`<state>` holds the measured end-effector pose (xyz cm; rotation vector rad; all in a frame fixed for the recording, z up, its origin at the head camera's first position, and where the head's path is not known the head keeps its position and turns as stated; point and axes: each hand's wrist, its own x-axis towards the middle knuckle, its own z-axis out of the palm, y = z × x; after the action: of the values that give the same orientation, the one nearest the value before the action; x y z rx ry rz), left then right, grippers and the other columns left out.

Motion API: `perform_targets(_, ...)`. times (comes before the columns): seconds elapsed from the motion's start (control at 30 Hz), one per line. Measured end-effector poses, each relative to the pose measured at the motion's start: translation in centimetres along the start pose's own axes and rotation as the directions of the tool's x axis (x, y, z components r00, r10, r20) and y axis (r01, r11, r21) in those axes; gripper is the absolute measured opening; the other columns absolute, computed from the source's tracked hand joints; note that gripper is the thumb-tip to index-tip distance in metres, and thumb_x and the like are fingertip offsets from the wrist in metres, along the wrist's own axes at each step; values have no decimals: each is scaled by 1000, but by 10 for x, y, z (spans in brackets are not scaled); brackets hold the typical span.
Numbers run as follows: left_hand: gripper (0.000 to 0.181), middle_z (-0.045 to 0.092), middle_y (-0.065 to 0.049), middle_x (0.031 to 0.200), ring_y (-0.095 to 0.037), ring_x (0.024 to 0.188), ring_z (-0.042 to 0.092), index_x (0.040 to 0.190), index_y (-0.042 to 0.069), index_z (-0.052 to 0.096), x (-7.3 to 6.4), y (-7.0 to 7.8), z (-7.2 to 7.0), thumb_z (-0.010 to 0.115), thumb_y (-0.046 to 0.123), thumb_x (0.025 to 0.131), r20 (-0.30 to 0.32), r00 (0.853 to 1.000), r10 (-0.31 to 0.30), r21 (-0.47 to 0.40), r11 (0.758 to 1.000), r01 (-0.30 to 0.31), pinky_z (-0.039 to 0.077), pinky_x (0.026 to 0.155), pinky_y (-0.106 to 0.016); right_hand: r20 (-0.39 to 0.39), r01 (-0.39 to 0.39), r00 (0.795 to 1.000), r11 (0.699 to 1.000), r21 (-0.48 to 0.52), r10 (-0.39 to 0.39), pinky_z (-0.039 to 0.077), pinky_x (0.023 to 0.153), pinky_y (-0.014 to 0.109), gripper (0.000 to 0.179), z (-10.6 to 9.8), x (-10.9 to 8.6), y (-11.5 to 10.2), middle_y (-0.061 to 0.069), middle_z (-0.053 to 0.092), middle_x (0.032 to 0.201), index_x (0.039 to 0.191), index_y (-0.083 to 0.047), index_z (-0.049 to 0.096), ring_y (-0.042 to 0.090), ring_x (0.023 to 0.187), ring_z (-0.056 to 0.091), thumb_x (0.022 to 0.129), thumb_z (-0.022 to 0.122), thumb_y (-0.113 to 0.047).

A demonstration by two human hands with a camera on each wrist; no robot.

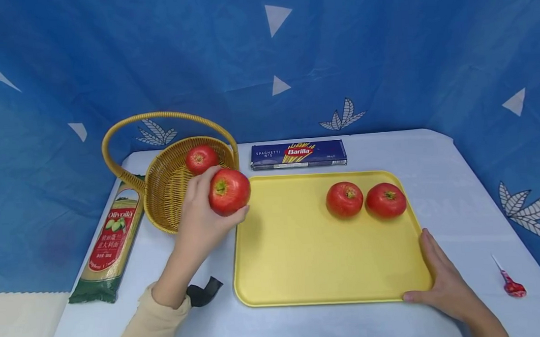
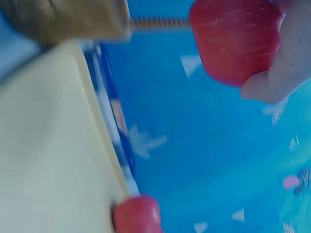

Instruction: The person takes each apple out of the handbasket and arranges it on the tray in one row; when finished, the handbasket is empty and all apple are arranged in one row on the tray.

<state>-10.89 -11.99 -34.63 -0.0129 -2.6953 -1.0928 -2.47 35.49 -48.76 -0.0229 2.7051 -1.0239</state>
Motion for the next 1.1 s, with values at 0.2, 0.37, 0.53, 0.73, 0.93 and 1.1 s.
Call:
perform_targets(0.2,89,49,-9,131,-28,117,56,144,23,45,-6,19,36,88,39,68,96,993,75,-46,996,-71,58,87,-50,-7,20,1000,1000,3,-20,5,109,78,136,-1,0,1,9,-21,165,155,-23,-19,45,151,-13,71,87,-41)
perform_targets(0.37,88,50,-7,128,-26,113,58,144,27,45,-3,26,72,88,38,68,182,980,84,-84,994,-69,56,89,-48,-8,19,1000,1000,2,-19,6,109,78,137,0,0,1,9,-21,165,156,-24,-19,45,151,-12,71,87,-41)
perform_targets(0.53,87,52,-9,127,-26,111,58,145,26,45,7,28,102,88,34,69,256,965,63,-115,993,-34,55,90,-46,-13,15,1000,1000,1,-14,6,110,77,137,0,0,1,9,-21,165,156,-24,-19,45,151,-12,71,87,-42)
perform_targets(0.73,88,52,-12,128,-28,114,55,147,24,43,19,23,133,87,30,71,296,954,47,-121,993,-11,54,90,-46,-12,17,1000,1000,2,-17,5,110,77,136,0,1,2,9,-21,165,156,-24,-19,44,151,-12,71,87,-41)
perform_targets(0.93,88,51,-12,129,-28,115,53,147,23,43,25,21,152,87,31,71,323,946,40,-100,995,-8,54,90,-43,-17,30,999,1000,5,-30,6,110,77,136,-1,0,0,10,-19,166,156,-23,-18,45,152,-11,71,87,-41)
perform_targets(1.1,89,51,-11,130,-28,115,52,148,22,43,28,21,161,87,30,71,343,939,32,-83,997,-3,54,89,-43,-17,23,1000,1000,5,-23,6,110,77,137,-1,-1,-1,11,-19,166,156,-22,-19,45,151,-12,71,86,-42)
